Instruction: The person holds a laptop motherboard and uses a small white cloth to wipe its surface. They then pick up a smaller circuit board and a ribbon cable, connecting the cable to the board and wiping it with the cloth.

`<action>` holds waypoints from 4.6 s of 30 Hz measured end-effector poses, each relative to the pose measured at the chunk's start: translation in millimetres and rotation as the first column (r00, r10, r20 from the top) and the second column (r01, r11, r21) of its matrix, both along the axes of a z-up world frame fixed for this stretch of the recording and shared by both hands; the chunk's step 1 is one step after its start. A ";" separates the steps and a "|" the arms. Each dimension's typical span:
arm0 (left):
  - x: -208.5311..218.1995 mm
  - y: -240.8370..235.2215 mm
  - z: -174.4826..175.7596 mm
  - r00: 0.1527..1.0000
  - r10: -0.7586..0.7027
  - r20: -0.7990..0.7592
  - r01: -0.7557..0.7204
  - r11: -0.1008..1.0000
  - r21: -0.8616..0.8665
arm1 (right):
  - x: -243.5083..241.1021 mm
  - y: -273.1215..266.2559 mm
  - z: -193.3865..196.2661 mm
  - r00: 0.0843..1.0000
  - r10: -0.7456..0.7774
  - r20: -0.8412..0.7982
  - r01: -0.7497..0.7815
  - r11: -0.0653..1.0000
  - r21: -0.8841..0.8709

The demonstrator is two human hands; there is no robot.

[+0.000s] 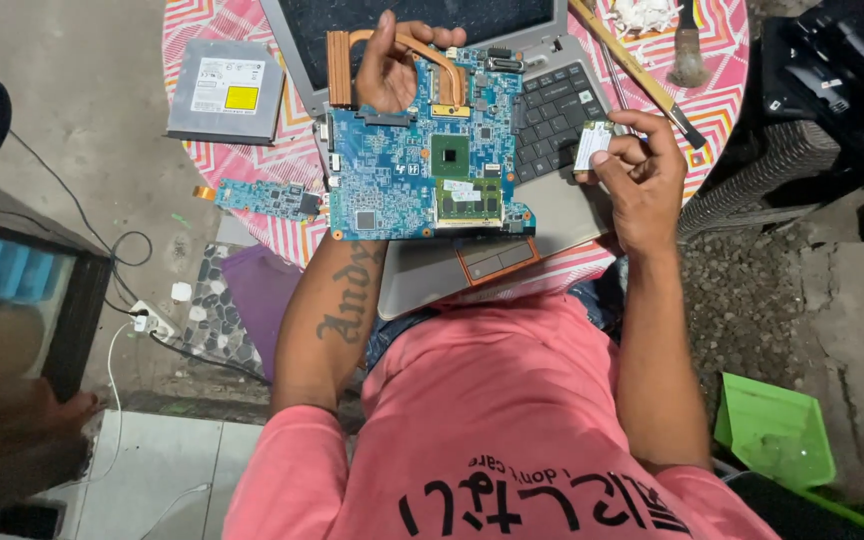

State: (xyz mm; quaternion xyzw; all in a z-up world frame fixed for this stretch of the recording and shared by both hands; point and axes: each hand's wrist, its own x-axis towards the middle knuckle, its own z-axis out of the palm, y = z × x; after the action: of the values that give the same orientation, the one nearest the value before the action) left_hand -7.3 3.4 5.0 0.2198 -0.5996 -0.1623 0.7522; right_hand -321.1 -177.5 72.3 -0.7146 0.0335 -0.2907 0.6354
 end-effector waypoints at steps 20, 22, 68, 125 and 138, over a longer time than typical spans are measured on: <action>-8.2 -9.8 5.2 0.989 -0.150 0.005 0.150 0.988 -0.035 | -1.3 1.3 2.9 0.999 -0.022 -0.038 0.023 1.000 0.012; -5.2 -15.3 -11.9 0.995 -0.098 0.020 0.098 0.995 -0.016 | -0.8 1.6 0.0 0.999 -0.021 -0.031 0.021 1.000 0.018; -130.8 16.3 96.4 0.873 0.480 0.090 -0.447 0.713 0.540 | -0.4 11.6 15.3 0.981 -0.113 -0.156 0.088 0.984 -0.155; -130.0 19.2 90.6 0.296 0.631 0.717 -0.882 -0.106 0.458 | 11.5 -3.4 -12.5 0.895 -0.428 0.124 0.419 0.903 0.095; -190.2 198.5 128.9 0.332 0.351 0.876 -0.923 -0.071 0.378 | -2.2 1.9 -3.6 0.889 -0.387 0.246 0.370 0.922 0.112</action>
State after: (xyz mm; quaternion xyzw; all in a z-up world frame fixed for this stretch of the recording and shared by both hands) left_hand -197.5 201.9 133.9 0.8822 -0.3822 0.0271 0.2738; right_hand -323.2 -175.6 68.6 -0.6292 0.0965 -0.5001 0.5871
